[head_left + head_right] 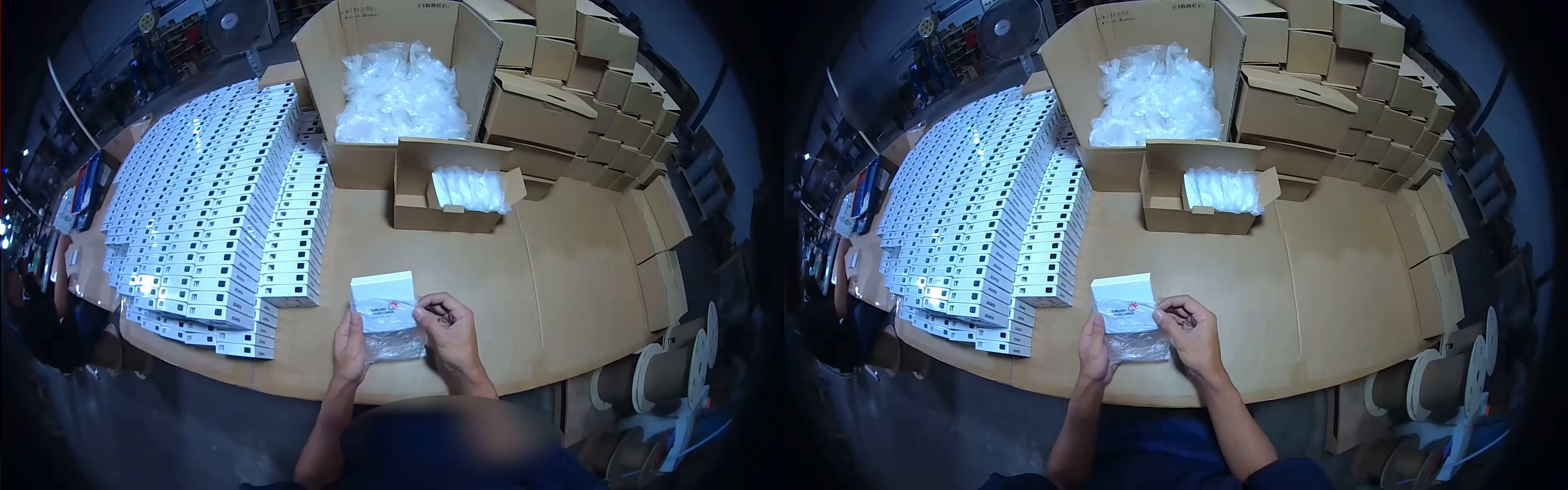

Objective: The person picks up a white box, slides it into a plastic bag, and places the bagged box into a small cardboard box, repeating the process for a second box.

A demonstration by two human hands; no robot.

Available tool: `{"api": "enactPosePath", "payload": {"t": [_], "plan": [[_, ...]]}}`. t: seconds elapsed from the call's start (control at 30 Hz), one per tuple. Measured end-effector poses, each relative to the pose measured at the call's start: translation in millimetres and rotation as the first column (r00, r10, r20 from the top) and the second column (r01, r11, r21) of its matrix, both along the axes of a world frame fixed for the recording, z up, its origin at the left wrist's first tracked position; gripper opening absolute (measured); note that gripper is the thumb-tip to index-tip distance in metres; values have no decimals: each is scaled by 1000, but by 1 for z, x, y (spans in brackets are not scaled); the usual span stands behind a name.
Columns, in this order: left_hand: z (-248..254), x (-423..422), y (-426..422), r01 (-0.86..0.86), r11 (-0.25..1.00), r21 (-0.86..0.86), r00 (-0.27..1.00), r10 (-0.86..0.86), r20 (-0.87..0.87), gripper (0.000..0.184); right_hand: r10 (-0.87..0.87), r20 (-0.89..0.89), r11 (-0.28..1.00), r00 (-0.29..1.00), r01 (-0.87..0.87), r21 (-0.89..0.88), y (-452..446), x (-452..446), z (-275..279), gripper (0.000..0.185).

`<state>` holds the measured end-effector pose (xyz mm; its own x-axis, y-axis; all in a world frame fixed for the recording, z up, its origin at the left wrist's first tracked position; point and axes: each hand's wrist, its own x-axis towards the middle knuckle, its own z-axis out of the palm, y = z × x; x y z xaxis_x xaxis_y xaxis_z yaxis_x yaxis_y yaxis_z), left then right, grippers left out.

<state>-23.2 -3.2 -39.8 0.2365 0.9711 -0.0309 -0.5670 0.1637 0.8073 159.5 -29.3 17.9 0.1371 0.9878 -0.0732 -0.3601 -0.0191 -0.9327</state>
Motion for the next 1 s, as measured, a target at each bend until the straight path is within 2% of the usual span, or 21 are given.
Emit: {"api": "enactPosePath", "payload": {"t": [0.07,0.17,0.27,0.3,0.4,0.43,0.53,0.6,0.67,0.8,0.9,1.0], "plan": [[-2,-4,2,-20,997,74,997,25,-71,48,-36,30,999,999,36,-5,0,-3,0,13],[-2,-9,3,-23,985,173,970,64,-236,56,-29,-17,998,999,30,57,0,-4,-4,12],[26,-1,1,-32,973,231,976,80,-201,60,-11,-49,991,999,18,131,0,-5,2,11],[22,-2,4,-11,948,319,956,104,-274,61,-4,-60,987,998,14,162,0,-6,4,11],[22,-2,4,16,908,419,933,137,-332,60,37,-84,977,996,-19,212,0,-6,-1,8],[25,1,2,3,914,405,951,124,-285,61,33,-88,975,996,-13,223,0,-8,-1,8],[25,2,3,88,927,364,958,22,-287,65,-11,-79,977,997,27,212,0,-17,0,7],[20,11,3,-1,946,325,972,77,-220,66,-76,-42,984,996,82,160,-2,-23,4,7],[17,18,2,-73,948,310,970,140,-200,66,-91,73,991,993,83,101,-5,-25,2,7],[26,27,7,-187,950,249,979,159,128,72,-185,289,983,939,181,41,-8,-24,6,7],[39,32,6,-183,923,338,968,229,-104,67,-301,123,946,946,281,162,-4,-27,9,7],[36,19,4,55,943,329,933,69,-354,56,-376,80,904,923,346,251,-1,-29,20,7]]}}
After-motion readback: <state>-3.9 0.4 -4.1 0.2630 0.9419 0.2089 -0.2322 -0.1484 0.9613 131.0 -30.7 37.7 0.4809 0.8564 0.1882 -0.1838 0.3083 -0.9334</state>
